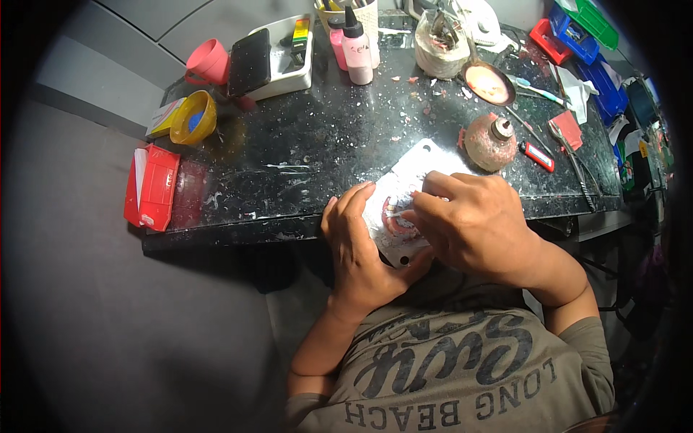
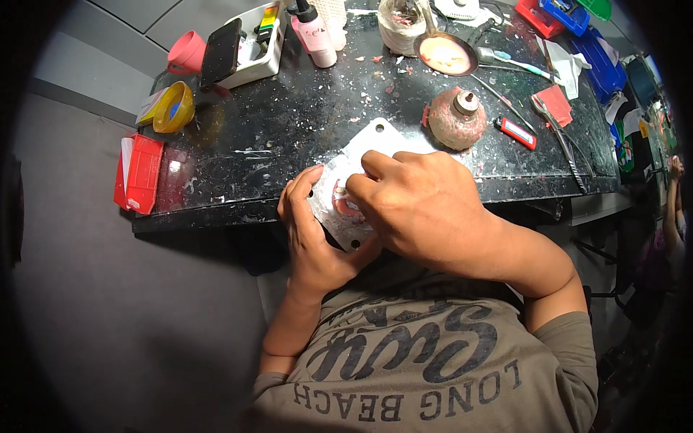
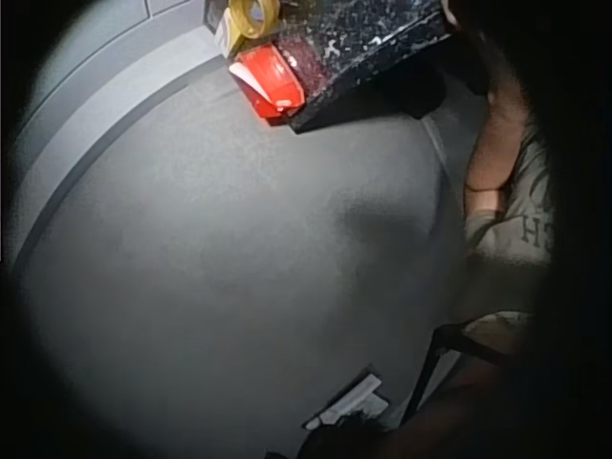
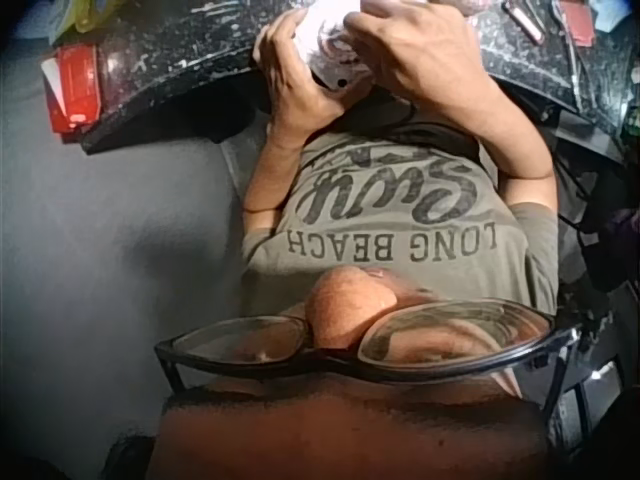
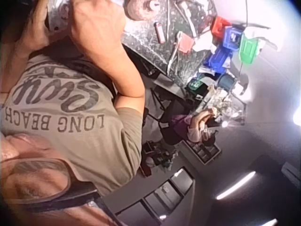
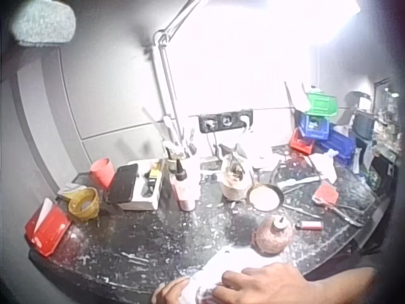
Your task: The person uses a tool to scrape and remove material from the surface of a dental model held in a metal base, turning the model and repeating the scraping action across different sections of the prosthesis.
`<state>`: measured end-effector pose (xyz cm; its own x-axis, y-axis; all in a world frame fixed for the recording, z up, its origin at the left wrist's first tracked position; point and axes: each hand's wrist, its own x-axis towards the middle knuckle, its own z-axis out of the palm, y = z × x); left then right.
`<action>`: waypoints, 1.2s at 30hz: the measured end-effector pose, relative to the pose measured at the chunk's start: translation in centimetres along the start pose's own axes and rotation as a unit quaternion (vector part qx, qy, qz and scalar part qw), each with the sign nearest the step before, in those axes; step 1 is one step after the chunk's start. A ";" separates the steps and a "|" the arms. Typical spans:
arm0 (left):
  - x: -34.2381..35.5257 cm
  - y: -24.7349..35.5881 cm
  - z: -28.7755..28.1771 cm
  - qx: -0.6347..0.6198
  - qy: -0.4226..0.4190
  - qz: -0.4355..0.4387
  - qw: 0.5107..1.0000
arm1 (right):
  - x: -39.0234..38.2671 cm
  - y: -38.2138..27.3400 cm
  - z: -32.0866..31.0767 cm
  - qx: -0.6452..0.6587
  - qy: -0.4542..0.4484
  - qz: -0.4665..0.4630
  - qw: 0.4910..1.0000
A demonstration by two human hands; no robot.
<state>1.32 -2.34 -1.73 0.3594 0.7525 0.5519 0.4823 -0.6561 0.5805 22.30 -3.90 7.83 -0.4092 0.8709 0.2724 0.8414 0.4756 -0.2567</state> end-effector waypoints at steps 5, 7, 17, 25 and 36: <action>0.1 -0.1 0.0 0.003 0.002 0.005 1.000 | 0.2 -0.3 -0.6 -0.035 -0.014 -0.013 0.999; 0.1 -0.1 0.0 0.000 -0.005 0.001 1.000 | 0.3 -0.2 -0.5 -0.032 -0.016 -0.008 0.999; -0.2 0.0 -0.1 0.000 -0.015 -0.011 1.000 | 0.9 -0.3 -1.2 -0.047 -0.047 -0.023 0.998; -0.4 0.2 -0.2 -0.004 -0.022 -0.022 0.999 | 1.3 -0.7 -1.4 -0.057 -0.054 -0.029 0.996; 0.5 0.1 -0.3 0.001 -0.010 -0.002 1.000 | -1.4 2.9 -3.2 0.001 0.106 0.061 0.993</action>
<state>1.34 -2.06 -1.26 0.3732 0.7562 0.5374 0.4847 -0.6529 0.5821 26.37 -4.12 9.65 -0.2208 0.8763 0.4281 0.8796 0.3686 -0.3007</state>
